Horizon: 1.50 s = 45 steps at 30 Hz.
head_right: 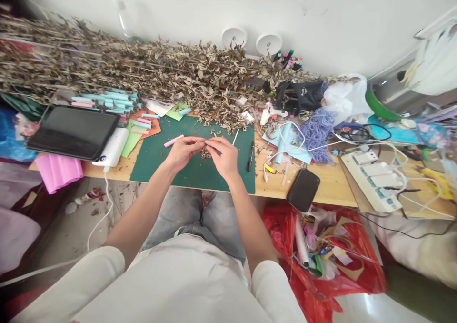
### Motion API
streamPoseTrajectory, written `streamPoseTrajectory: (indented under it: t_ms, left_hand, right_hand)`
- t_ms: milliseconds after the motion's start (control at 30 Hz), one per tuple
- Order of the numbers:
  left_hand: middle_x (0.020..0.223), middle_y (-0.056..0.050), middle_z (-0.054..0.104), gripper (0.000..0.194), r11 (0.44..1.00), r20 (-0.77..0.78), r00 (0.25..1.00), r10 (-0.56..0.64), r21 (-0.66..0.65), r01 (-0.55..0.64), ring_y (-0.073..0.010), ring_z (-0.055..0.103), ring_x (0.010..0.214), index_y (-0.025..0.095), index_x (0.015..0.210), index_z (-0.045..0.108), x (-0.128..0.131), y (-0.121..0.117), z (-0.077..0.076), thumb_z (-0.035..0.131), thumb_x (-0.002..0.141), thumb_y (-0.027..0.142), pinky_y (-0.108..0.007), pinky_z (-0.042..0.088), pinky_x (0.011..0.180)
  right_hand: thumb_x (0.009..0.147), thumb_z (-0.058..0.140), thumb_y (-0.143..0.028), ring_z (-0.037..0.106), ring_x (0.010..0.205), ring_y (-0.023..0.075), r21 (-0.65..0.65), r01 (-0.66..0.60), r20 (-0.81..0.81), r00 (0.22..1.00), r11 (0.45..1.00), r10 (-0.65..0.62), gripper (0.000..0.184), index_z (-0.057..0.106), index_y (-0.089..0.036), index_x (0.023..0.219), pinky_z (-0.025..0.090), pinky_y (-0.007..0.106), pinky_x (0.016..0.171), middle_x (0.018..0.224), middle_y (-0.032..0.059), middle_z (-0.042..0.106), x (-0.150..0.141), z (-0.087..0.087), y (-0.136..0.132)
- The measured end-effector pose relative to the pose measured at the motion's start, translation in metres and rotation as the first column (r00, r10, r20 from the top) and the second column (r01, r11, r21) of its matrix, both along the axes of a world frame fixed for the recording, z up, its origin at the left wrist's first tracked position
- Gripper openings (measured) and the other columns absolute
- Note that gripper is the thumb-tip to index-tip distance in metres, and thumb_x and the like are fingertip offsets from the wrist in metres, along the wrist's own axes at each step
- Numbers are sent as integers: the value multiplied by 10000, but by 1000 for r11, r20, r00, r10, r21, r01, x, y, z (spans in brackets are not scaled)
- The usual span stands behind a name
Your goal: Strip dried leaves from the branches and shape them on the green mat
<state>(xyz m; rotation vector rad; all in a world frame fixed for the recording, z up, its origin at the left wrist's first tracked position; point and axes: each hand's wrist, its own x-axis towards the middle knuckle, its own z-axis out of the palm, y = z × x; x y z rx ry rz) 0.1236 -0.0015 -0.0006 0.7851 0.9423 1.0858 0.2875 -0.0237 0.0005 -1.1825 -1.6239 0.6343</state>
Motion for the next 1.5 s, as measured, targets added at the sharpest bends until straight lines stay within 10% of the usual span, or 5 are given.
streamPoseTrajectory:
  t_ms: [600, 800, 1500]
  left_hand:
    - [688, -30, 699, 189, 992, -216, 976, -24, 120, 51, -108, 586, 615, 146, 737, 745, 2, -1, -1, 817, 591, 242, -230, 463, 595]
    - [690, -23, 683, 226, 985, -69, 987, 147, 97, -140, -102, 589, 621, 149, 795, 732, 12, 4, 0, 827, 626, 264, -245, 483, 641]
    - [803, -15, 716, 295, 996, 77, 997, -29, -85, 36, -87, 640, 712, 147, 837, 743, 9, -5, -2, 880, 590, 233, -255, 532, 785]
  right_hand:
    - [824, 600, -266, 678, 744, 167, -46, 133, 57, 990, 990, -130, 159, 753, -228, 846, 588, 309, 710, 888, 44, 746, 4, -3, -8]
    - [816, 648, -291, 689, 783, 169, -133, 111, -81, 989, 985, -122, 133, 760, -224, 844, 586, 294, 694, 886, 38, 734, 8, 6, -10]
    - [835, 660, -263, 699, 854, 165, -95, 102, -102, 989, 990, -111, 131, 761, -228, 909, 605, 304, 779, 938, 34, 728, -7, -2, -12]
